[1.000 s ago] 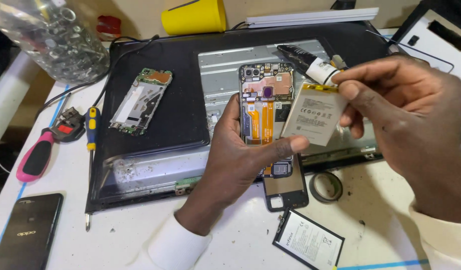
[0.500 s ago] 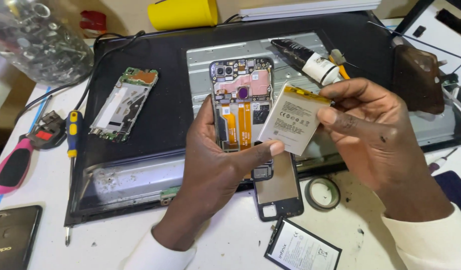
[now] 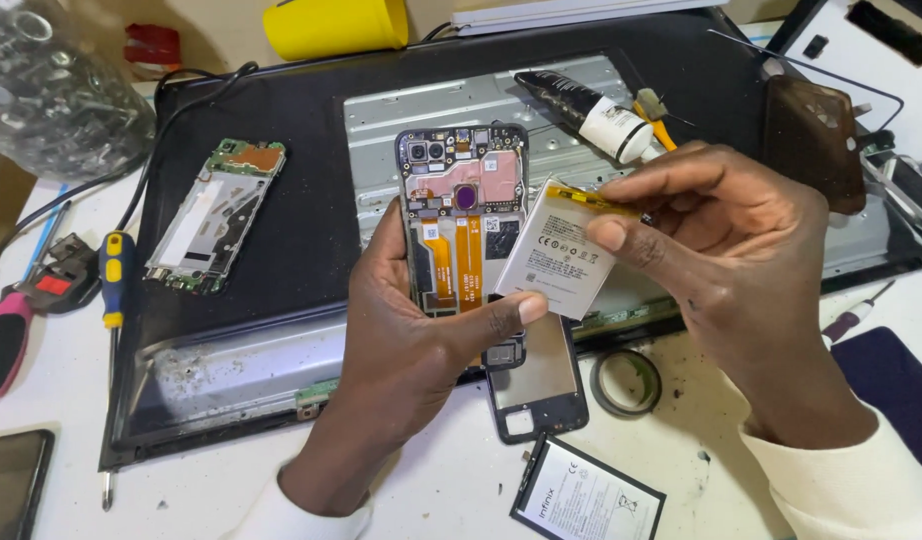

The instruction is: Finalizing the repair of a smartphone by connecting internal ribbon cables, installing the battery, and reassembling the phone's casing.

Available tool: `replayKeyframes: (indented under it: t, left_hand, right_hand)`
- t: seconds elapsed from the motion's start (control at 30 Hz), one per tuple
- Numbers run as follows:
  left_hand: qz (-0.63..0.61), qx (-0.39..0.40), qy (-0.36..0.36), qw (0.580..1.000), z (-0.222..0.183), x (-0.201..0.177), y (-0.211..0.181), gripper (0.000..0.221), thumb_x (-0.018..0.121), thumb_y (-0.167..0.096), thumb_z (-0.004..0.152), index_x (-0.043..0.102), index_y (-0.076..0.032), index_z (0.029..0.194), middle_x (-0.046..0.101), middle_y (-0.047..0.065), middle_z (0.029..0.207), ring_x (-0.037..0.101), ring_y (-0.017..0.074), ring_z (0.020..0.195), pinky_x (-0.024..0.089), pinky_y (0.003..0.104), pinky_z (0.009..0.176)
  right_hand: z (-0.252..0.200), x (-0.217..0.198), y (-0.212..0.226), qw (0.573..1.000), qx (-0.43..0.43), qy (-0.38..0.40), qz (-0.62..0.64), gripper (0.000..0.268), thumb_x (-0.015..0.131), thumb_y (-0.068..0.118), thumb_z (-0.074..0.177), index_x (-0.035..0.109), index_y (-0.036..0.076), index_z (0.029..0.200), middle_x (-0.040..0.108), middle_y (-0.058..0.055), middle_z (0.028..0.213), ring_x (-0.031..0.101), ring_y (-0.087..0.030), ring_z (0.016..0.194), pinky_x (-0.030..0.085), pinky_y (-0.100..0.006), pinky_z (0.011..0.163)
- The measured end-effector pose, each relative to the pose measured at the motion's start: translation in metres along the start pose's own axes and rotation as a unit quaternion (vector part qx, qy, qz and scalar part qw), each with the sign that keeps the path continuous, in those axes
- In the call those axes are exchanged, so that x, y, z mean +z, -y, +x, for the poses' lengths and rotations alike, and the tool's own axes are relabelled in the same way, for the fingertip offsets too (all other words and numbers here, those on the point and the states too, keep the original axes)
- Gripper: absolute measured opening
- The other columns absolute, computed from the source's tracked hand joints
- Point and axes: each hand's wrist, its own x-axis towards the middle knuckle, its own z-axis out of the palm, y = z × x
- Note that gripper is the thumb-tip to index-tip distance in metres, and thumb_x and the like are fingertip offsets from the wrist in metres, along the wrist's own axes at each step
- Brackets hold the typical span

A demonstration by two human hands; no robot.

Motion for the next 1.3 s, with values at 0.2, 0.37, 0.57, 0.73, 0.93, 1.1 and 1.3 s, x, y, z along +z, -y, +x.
replayKeyframes:
  t: [0.2,0.37,0.57,0.73,0.93,1.1,1.3]
  left_hand:
    - [0.019,0.013,0.006,1.000,-0.001,0.001,0.002,0.069,0.088,-0.012,0.062,0.059,-0.010,0.124,0.079,0.011,0.113,0.082,0.0269,0.100,0.072,0.038,0.081]
    - [0.033,0.013,0.000,0.999,-0.002,0.002,0.004,0.072,0.088,-0.016,0.062,0.058,-0.010,0.127,0.079,0.010,0.114,0.081,0.0239,0.100,0.071,0.038,0.084]
    - [0.038,0.033,0.017,0.999,-0.002,0.001,0.006,0.069,0.087,-0.017,0.064,0.059,-0.009,0.126,0.079,0.011,0.114,0.081,0.0248,0.102,0.071,0.039,0.087]
    - [0.025,0.008,0.004,1.000,0.000,0.001,0.008,0.071,0.088,-0.012,0.061,0.059,-0.010,0.126,0.080,0.012,0.112,0.082,0.0265,0.100,0.072,0.040,0.083]
    - [0.038,0.008,0.004,0.999,-0.002,0.002,0.004,0.073,0.087,-0.016,0.062,0.058,-0.011,0.128,0.079,0.011,0.114,0.082,0.0262,0.101,0.073,0.040,0.083]
    - [0.044,0.011,0.011,0.999,-0.003,0.002,0.004,0.071,0.087,-0.017,0.063,0.058,-0.010,0.127,0.080,0.011,0.114,0.083,0.0268,0.101,0.073,0.039,0.084]
    - [0.038,-0.020,0.004,0.999,-0.002,0.003,0.002,0.072,0.087,-0.014,0.061,0.059,-0.011,0.127,0.080,0.012,0.111,0.083,0.0279,0.100,0.073,0.041,0.082]
  right_hand:
    - [-0.001,0.001,-0.002,0.998,-0.033,0.000,-0.056,0.014,0.076,0.001,0.094,0.068,-0.006,0.103,0.068,-0.016,0.099,0.067,-0.019,0.090,0.064,-0.027,0.076]
    - [-0.002,0.001,0.000,0.998,0.004,-0.010,-0.064,0.012,0.072,0.011,0.098,0.068,0.000,0.097,0.070,-0.009,0.099,0.068,-0.016,0.090,0.060,-0.023,0.069]
    - [-0.001,0.000,-0.006,0.999,0.040,-0.005,0.006,0.012,0.070,0.009,0.098,0.066,-0.002,0.097,0.069,-0.010,0.092,0.066,-0.017,0.081,0.063,-0.027,0.064]
    - [0.001,-0.003,-0.006,0.986,0.114,-0.001,0.124,0.012,0.072,0.015,0.093,0.067,0.004,0.094,0.070,-0.008,0.094,0.068,-0.021,0.088,0.058,-0.031,0.065]
    - [0.003,-0.001,-0.008,0.975,0.150,-0.013,0.165,0.012,0.072,0.013,0.093,0.068,0.002,0.091,0.071,-0.011,0.092,0.070,-0.023,0.088,0.060,-0.033,0.071]
    - [0.003,-0.001,-0.010,0.983,0.137,-0.024,0.118,0.012,0.074,0.013,0.092,0.068,0.003,0.088,0.072,-0.010,0.092,0.071,-0.022,0.085,0.062,-0.033,0.067]
    - [0.001,-0.003,-0.011,0.985,0.110,-0.020,0.129,0.009,0.074,0.011,0.093,0.069,0.004,0.093,0.073,-0.008,0.095,0.070,-0.017,0.087,0.062,-0.029,0.071]
